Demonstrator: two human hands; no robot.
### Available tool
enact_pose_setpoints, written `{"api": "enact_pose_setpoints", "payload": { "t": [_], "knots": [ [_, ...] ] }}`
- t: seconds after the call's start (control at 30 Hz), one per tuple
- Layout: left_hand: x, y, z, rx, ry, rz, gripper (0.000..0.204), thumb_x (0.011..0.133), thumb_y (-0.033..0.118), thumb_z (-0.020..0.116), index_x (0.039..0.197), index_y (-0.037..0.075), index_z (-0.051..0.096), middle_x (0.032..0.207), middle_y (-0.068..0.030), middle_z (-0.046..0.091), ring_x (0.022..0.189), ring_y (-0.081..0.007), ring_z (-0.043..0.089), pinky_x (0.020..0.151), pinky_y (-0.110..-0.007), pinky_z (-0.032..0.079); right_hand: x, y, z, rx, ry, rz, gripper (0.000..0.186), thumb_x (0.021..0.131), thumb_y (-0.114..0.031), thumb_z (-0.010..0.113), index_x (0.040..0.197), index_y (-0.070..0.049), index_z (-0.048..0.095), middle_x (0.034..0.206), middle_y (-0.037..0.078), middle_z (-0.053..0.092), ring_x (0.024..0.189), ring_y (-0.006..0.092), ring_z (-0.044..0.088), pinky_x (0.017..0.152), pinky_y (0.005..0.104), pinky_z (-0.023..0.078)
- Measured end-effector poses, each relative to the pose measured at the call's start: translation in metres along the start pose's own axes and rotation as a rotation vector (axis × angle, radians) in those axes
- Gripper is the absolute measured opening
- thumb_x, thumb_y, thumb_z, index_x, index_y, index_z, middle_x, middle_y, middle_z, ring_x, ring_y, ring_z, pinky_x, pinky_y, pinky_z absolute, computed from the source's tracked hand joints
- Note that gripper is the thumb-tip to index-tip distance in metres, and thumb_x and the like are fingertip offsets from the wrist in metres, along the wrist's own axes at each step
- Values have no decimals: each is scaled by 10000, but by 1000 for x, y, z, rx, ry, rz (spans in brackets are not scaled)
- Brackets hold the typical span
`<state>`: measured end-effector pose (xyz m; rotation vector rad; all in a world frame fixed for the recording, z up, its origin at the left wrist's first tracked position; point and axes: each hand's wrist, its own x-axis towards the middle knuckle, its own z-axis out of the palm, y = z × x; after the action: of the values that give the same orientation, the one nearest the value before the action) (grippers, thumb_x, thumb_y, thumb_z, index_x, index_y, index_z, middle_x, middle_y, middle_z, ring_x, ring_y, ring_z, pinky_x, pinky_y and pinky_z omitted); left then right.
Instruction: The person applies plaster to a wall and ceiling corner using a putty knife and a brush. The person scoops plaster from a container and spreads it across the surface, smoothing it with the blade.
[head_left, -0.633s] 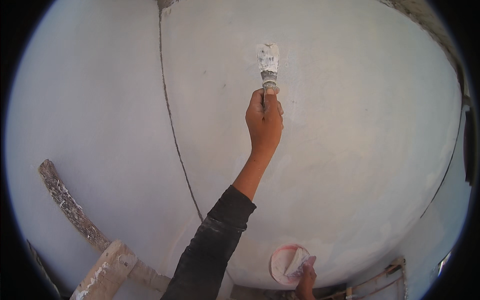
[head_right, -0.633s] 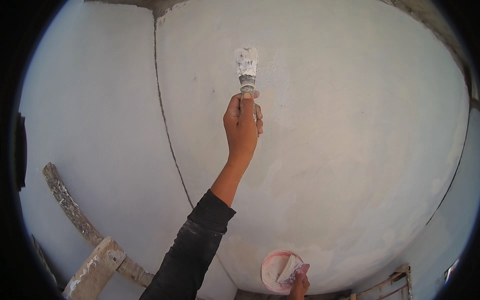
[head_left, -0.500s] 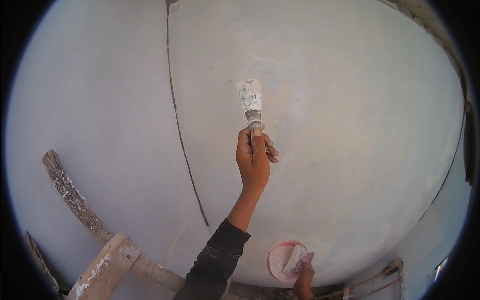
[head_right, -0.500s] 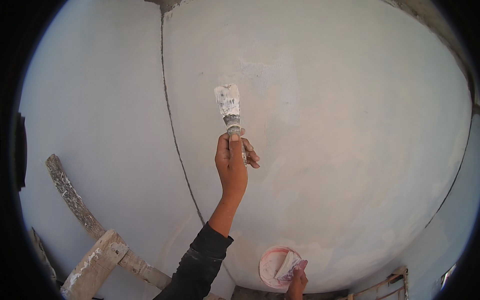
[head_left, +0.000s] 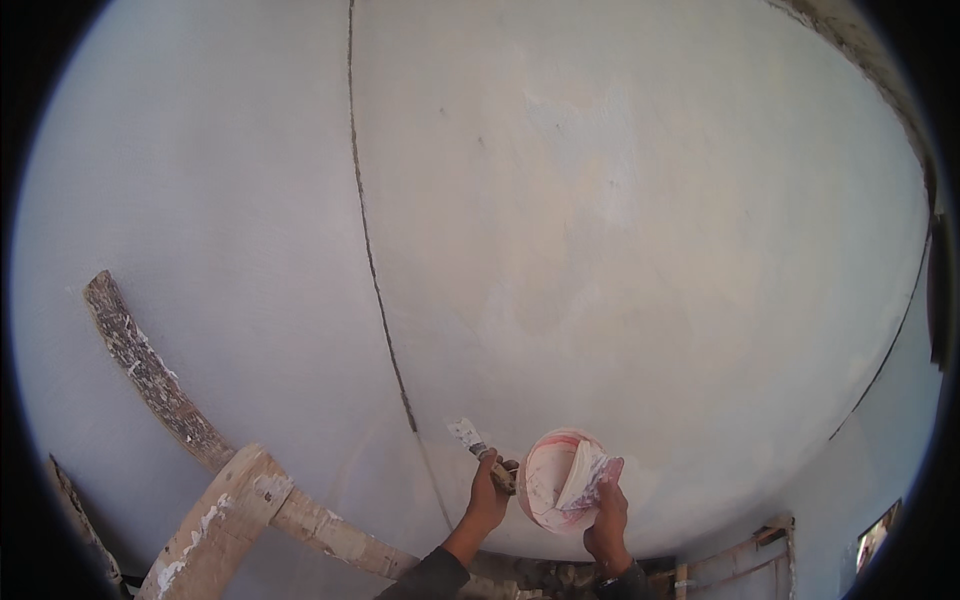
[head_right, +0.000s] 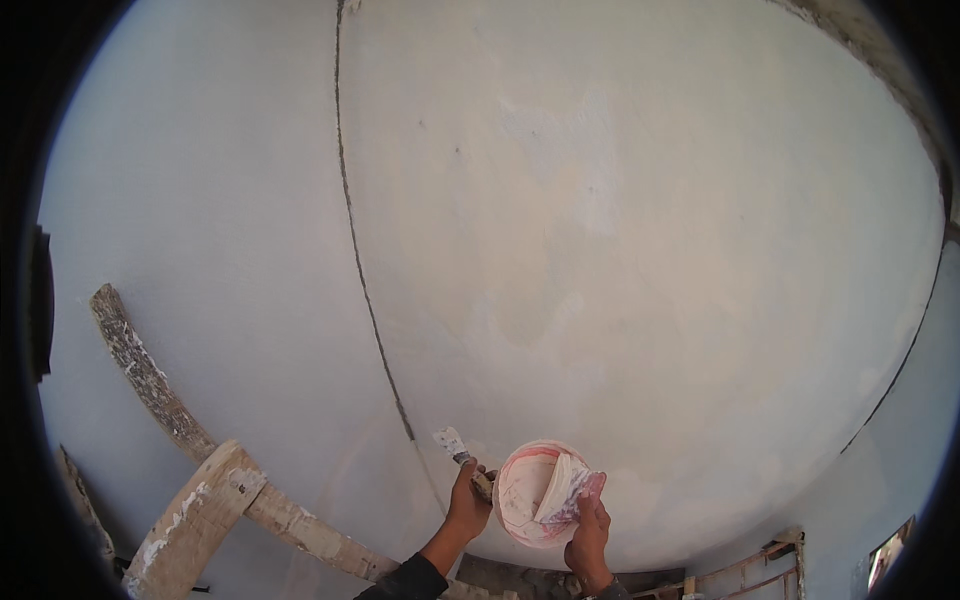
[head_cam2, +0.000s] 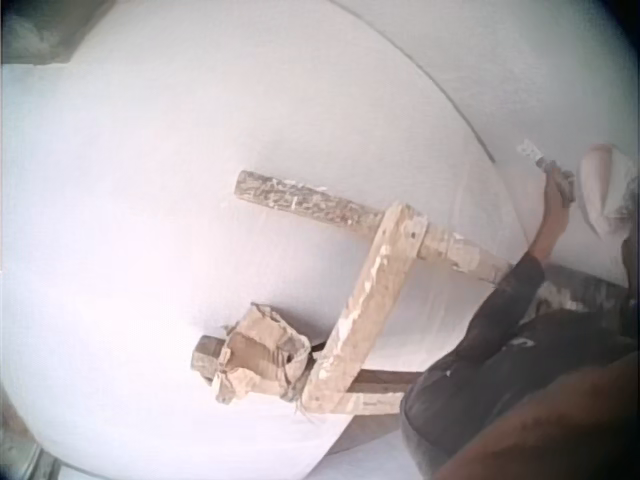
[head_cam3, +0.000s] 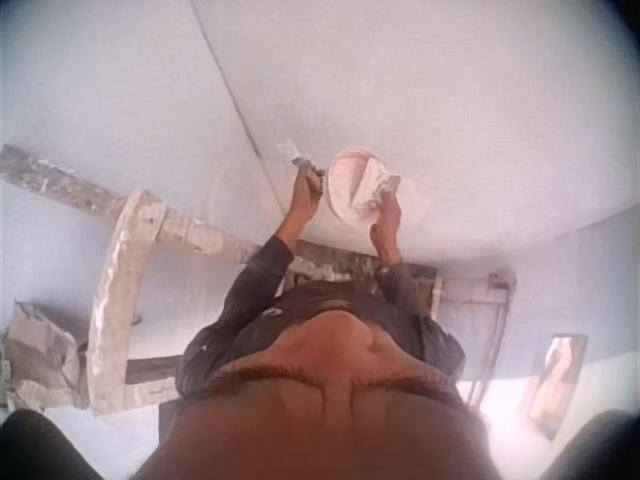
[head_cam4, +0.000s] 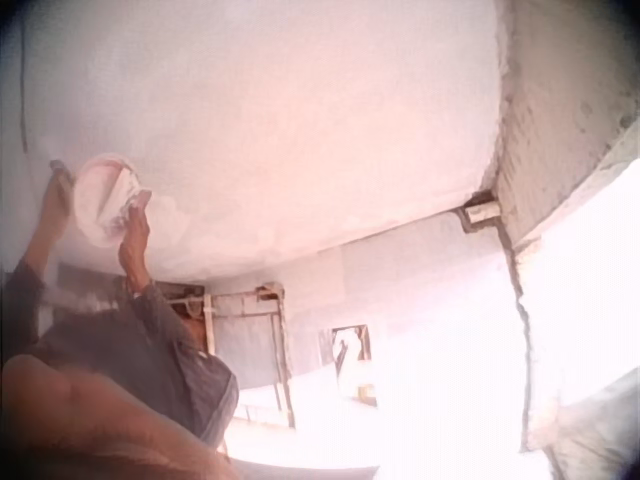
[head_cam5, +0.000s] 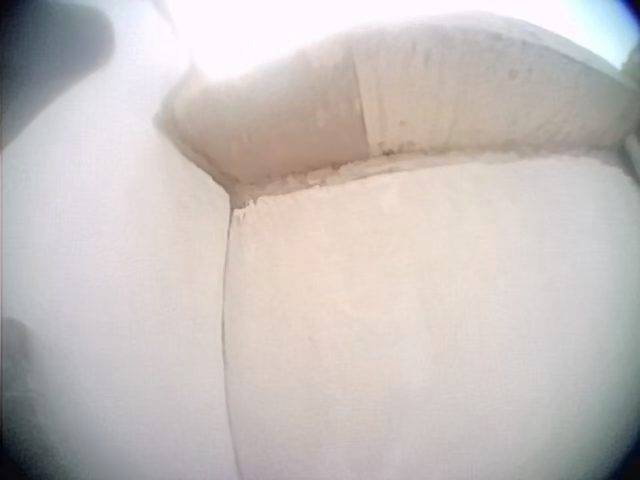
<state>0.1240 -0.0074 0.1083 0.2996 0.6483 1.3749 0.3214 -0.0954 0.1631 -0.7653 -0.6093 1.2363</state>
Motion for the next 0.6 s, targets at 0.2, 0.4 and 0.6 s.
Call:
{"api": "enact_pose_setpoints", "payload": {
  "t": [0.2, 0.4, 0.6],
  "knots": [
    [3, -3, 34, 428, -132, 185, 525, 1111, 555, 455, 1228, 72, 621, 915, -2, 666, 771, -122, 635, 695, -313, 514, 10, -7, 15, -1, 53, -78, 479, 1103, -282, 578, 1460, 34, 531, 1357, 119, 659, 1203, 232, 658, 1018, 388, 531],
    [43, 94, 230, 503, -467, 349, 571, 1098, 591, 489, 1090, 44, 654, 708, 33, 523, 468, -52, 469, 403, -233, 337, 10, -50, -24, -53, 161, -280, 558, 1119, -345, 530, 1522, 35, 465, 1430, 140, 609, 1282, 260, 611, 1091, 420, 487],
    [96, 135, 298, 547, -551, 356, 539, 1073, 582, 553, 1062, 49, 628, 688, 42, 516, 447, -38, 428, 387, -223, 303, -5, -50, -51, -68, 245, -306, 569, 1116, -352, 536, 1512, 51, 469, 1431, 148, 608, 1273, 265, 616, 1080, 424, 493]
  ]
}}
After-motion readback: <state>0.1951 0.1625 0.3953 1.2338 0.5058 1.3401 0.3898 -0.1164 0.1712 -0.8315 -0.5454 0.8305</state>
